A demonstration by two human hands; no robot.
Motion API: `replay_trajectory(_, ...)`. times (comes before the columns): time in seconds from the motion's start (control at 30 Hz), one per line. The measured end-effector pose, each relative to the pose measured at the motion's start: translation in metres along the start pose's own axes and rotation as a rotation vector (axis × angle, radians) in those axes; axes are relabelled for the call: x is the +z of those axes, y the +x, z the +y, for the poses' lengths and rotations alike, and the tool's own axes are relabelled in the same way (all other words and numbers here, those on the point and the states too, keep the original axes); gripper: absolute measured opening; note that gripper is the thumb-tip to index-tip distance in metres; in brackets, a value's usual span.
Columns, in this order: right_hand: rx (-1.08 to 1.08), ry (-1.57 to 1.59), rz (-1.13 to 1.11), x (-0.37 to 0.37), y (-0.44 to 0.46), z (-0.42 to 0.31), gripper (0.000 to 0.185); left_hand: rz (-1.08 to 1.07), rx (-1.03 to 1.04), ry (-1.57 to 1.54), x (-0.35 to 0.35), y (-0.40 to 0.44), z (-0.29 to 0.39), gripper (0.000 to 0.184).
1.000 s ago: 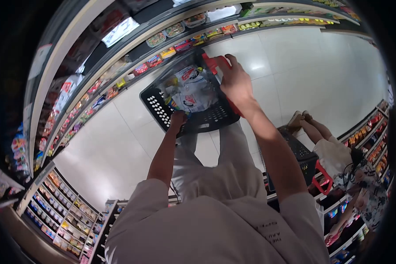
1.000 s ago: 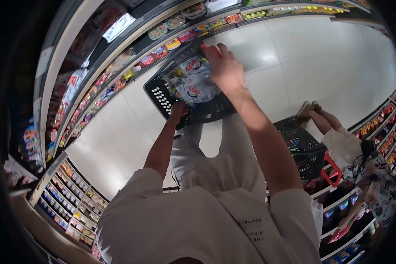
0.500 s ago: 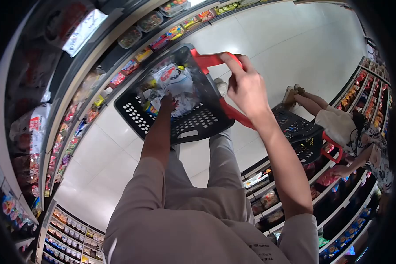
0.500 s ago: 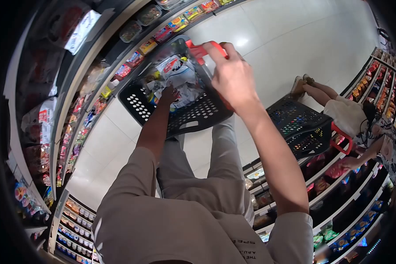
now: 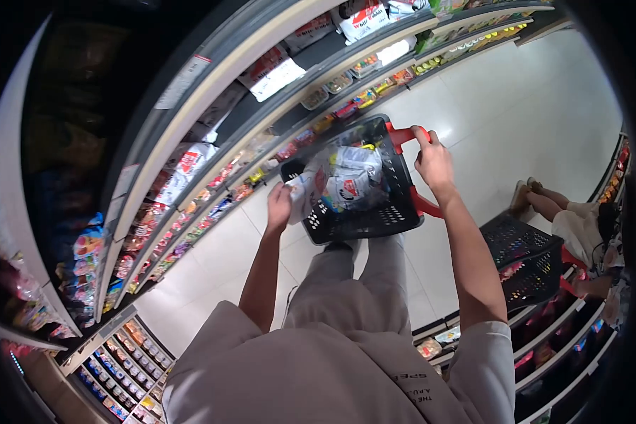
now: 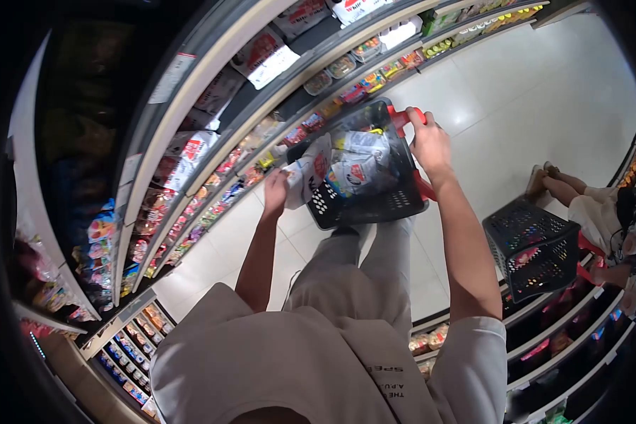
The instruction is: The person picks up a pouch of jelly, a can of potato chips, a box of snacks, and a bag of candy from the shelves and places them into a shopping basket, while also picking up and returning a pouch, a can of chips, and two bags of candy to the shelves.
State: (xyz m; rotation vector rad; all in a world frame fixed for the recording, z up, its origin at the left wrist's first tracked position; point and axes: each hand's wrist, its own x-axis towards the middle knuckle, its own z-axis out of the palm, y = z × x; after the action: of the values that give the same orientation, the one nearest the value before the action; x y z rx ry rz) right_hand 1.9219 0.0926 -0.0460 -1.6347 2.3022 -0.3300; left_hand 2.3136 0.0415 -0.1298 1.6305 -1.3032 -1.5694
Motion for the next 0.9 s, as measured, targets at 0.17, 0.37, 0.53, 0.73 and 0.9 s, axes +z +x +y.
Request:
replay_trajectory(0.17,-0.018,0.002,0.005,-0.004,-0.001,-0.003,0.06,0.22,0.407,0.496,-0.055,-0.038,0.152,0.023)
replay_trajectory(0.37,0.004,-0.061,-0.045,-0.007,0.0,-0.006,0.064,0.534,0.745,0.716,-0.102,-0.055,0.239,0.013)
replay_trajectory(0.53,0.007,-0.065,-0.055,-0.009,0.001,-0.008,0.064,0.628,1.081,0.871,-0.1,-0.04,0.224,0.026)
replay_trajectory(0.73,0.023,-0.083,-0.07,-0.01,0.001,-0.01,0.063,0.489,1.077,0.894,-0.063,0.023,0.208,0.02)
replay_trajectory(0.9,0.02,-0.104,-0.051,-0.004,0.002,-0.007,0.063,0.517,0.841,0.856,-0.046,0.03,0.23,0.021)
